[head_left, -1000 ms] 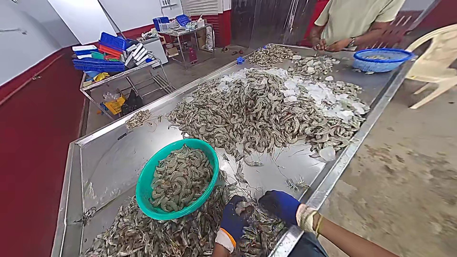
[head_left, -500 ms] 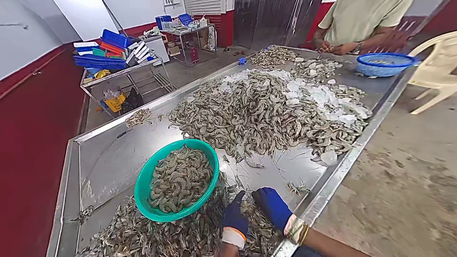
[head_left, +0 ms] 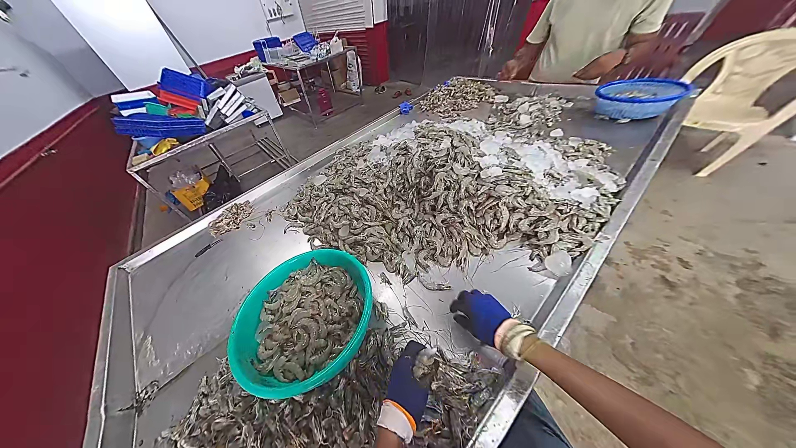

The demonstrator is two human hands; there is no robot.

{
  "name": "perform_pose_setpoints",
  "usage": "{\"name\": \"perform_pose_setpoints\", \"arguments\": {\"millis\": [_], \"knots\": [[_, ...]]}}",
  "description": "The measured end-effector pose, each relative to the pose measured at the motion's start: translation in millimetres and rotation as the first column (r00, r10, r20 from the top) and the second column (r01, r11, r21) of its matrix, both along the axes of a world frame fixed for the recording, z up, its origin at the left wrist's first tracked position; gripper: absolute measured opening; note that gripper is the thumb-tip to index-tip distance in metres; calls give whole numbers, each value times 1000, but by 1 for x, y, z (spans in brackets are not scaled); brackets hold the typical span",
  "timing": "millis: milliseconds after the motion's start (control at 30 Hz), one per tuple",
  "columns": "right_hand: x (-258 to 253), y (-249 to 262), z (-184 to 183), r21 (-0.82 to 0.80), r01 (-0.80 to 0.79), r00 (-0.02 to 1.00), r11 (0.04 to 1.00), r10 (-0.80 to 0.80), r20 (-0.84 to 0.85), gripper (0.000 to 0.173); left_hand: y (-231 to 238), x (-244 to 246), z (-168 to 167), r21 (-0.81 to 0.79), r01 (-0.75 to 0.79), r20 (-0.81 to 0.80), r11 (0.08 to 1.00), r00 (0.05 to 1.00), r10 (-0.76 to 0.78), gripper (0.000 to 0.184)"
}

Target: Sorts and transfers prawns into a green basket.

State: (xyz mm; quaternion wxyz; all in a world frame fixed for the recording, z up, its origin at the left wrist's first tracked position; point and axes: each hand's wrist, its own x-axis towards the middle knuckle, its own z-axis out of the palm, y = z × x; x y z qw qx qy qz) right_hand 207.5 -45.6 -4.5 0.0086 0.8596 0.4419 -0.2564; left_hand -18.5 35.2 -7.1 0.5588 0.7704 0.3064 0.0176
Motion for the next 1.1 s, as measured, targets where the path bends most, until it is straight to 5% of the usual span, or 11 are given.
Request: {"name": "perform_pose_setpoints", "arguments": {"millis": [133,233,300,400,600,700,800,900,967,1033,1100], "knots": [[8,57,-35,97,167,982,981,-174,74,37,-7,6,1,-66,-147,31,987,988,149,47],[-26,58,-42,36,294,956,955,-294,14,34,-7,3,-3,95,-193,62,977,980,188,41],[-55,40,-34,-94,178,981,980,-184,-60,39,-3,0,-7,161,-156,64,974,987,148,56],[-91,16,4,-47,15,987,999,-22,-159,37,-3,8,-7,213,-76,-39,974,996,86,74],[-103,2,31,40,-146,988,989,143,57,27,-12,22,29,200,23,-356,980,933,51,51],[-80,-11,24,113,-119,987,987,105,118,22,-10,21,29,98,35,-265,995,964,-8,53],[-13,-29,8,95,190,961,977,-205,187,23,-7,10,27,42,-49,-185,998,981,56,53],[41,-53,-29,69,494,852,867,-498,162,45,4,-8,24,-46,-123,-30,991,992,122,53],[22,-48,-36,4,578,812,816,-576,89,56,8,-11,14,-175,-177,150,968,967,204,48],[-33,-27,-25,-110,478,865,872,-488,-115,61,13,-13,1,-302,-193,274,934,920,279,48],[-73,-1,-24,-67,163,926,984,-177,-333,49,18,-12,-10,-367,-179,371,913,872,320,50]]}}
